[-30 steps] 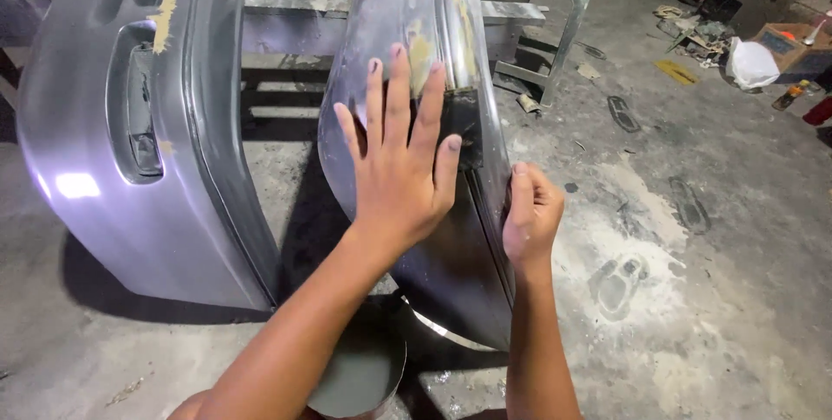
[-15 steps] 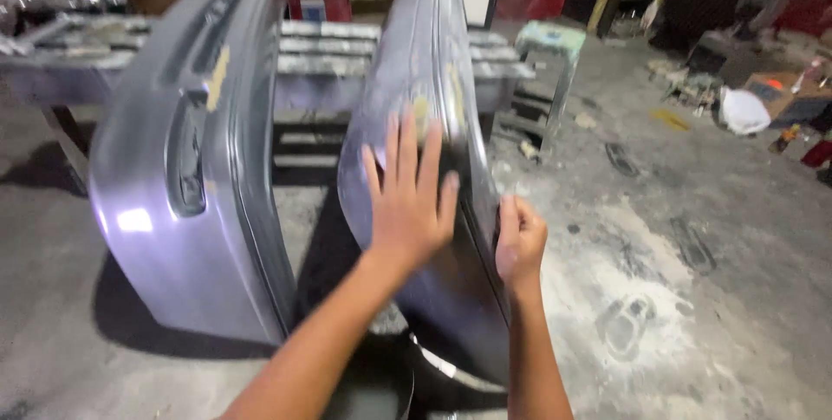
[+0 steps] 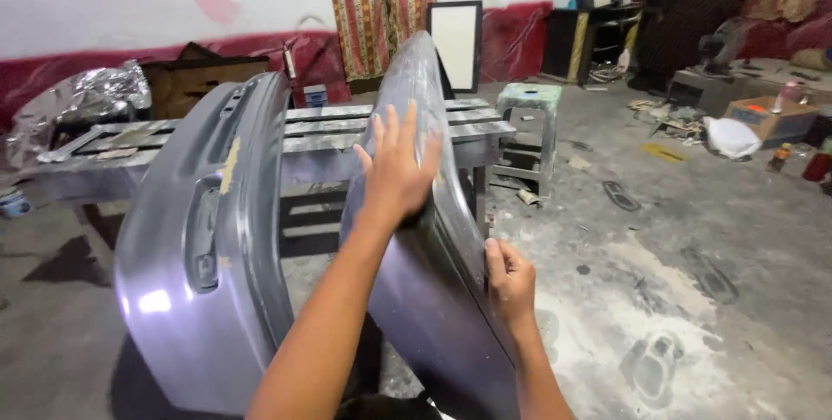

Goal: Wet-sanding a car bumper by hand using sandpaper and water to prepare it for painting.

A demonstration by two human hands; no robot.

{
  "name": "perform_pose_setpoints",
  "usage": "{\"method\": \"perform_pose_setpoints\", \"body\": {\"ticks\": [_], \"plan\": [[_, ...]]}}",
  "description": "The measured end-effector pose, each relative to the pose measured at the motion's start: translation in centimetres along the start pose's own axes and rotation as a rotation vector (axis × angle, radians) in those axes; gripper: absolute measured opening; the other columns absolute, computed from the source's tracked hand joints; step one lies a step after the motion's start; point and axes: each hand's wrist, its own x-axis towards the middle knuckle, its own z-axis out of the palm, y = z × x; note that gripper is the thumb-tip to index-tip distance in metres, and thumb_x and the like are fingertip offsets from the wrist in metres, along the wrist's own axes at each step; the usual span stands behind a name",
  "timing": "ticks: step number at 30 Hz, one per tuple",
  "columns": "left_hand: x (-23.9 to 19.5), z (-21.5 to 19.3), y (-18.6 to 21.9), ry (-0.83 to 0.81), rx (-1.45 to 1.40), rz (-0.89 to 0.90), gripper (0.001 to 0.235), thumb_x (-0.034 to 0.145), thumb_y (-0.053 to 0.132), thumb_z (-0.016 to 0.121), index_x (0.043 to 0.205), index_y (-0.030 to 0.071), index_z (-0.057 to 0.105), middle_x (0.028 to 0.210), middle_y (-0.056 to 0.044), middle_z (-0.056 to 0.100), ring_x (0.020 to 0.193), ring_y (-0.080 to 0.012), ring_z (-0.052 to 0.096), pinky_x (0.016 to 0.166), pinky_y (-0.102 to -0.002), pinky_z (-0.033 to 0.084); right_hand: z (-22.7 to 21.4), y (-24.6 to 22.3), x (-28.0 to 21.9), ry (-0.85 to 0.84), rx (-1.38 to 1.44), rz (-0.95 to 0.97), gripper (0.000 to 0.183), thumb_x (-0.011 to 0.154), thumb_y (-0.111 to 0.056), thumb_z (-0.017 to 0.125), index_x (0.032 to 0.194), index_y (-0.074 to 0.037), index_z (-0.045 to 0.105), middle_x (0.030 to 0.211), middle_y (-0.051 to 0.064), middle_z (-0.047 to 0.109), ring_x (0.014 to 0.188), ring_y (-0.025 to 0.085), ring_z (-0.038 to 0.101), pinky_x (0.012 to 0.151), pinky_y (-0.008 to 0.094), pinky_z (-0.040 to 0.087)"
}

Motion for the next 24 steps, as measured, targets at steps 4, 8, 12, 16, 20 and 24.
{"method": "perform_pose_setpoints", "body": {"ticks": [4, 8, 12, 16, 20, 24], "plan": [[0.1, 0.5, -0.9, -0.131, 0.101, -0.202, 0.083, 0.095, 0.071, 0.028, 0.163, 0.022, 0.028, 0.161, -0.027, 0.033, 0.152, -0.0515, 0.02, 0.112, -0.08, 0.008, 0.1, -0.9, -0.7, -0.03, 0.009, 0.024, 0.04, 0.103, -0.035, 0.06, 0.083, -0.003, 0.075, 0.071, 0.016, 0.069, 0.079, 0.018, 0.058, 0.074, 0.039, 0.049], [-6.0, 1.0, 1.2, 0.203, 0.179, 0.135, 0.075, 0.096, 0.057, 0.048, 0.158, 0.016, 0.039, 0.16, -0.028, 0.036, 0.149, -0.0541, 0.026, 0.11, -0.08, 0.016, 0.0, -1.4, -0.4, -0.031, 0.005, -0.026, 0.045, 0.104, -0.035, 0.058, 0.071, -0.006, 0.066, 0.061, 0.013, 0.057, 0.07, 0.021, 0.054, 0.069, 0.037, 0.045], [-4.8, 0.4, 1.5, 0.176, 0.153, 0.116, 0.077, 0.097, 0.061, 0.045, 0.159, 0.015, 0.037, 0.159, -0.029, 0.037, 0.151, -0.052, 0.023, 0.109, -0.083, 0.011, -0.1, -1.2, -0.3, -0.024, -0.008, -0.013, 0.048, 0.103, -0.038, 0.059, 0.067, -0.007, 0.062, 0.058, 0.011, 0.056, 0.069, 0.018, 0.053, 0.067, 0.035, 0.045], [1.9, -0.4, 1.0, -0.01, -0.023, -0.17, 0.081, 0.1, 0.065, 0.029, 0.164, 0.015, 0.024, 0.166, -0.028, 0.022, 0.153, -0.0541, 0.014, 0.112, -0.08, 0.006, -0.3, -1.4, 0.0, -0.02, -0.026, 0.033, 0.05, 0.104, -0.037, 0.057, 0.064, -0.007, 0.061, 0.054, 0.01, 0.056, 0.064, 0.018, 0.05, 0.064, 0.035, 0.043], [1.9, -0.3, 0.6, -0.077, 0.059, -0.189, 0.087, 0.097, 0.073, 0.024, 0.165, 0.021, 0.017, 0.165, -0.03, 0.021, 0.153, -0.0548, 0.011, 0.112, -0.08, 0.001, 0.0, -1.8, -0.5, -0.038, 0.02, -0.013, 0.051, 0.105, -0.033, 0.056, 0.059, -0.011, 0.054, 0.05, 0.005, 0.046, 0.06, 0.014, 0.042, 0.06, 0.031, 0.038], [-4.0, -0.2, 1.8, 0.093, 0.137, 0.082, 0.083, 0.1, 0.064, 0.038, 0.163, 0.012, 0.024, 0.16, -0.036, 0.029, 0.149, -0.0602, 0.017, 0.111, -0.08, 0.006, 0.3, -1.1, -0.2, -0.033, -0.028, -0.029, 0.048, 0.104, -0.035, 0.058, 0.062, -0.012, 0.053, 0.052, 0.005, 0.045, 0.063, 0.016, 0.046, 0.062, 0.032, 0.041]]}}
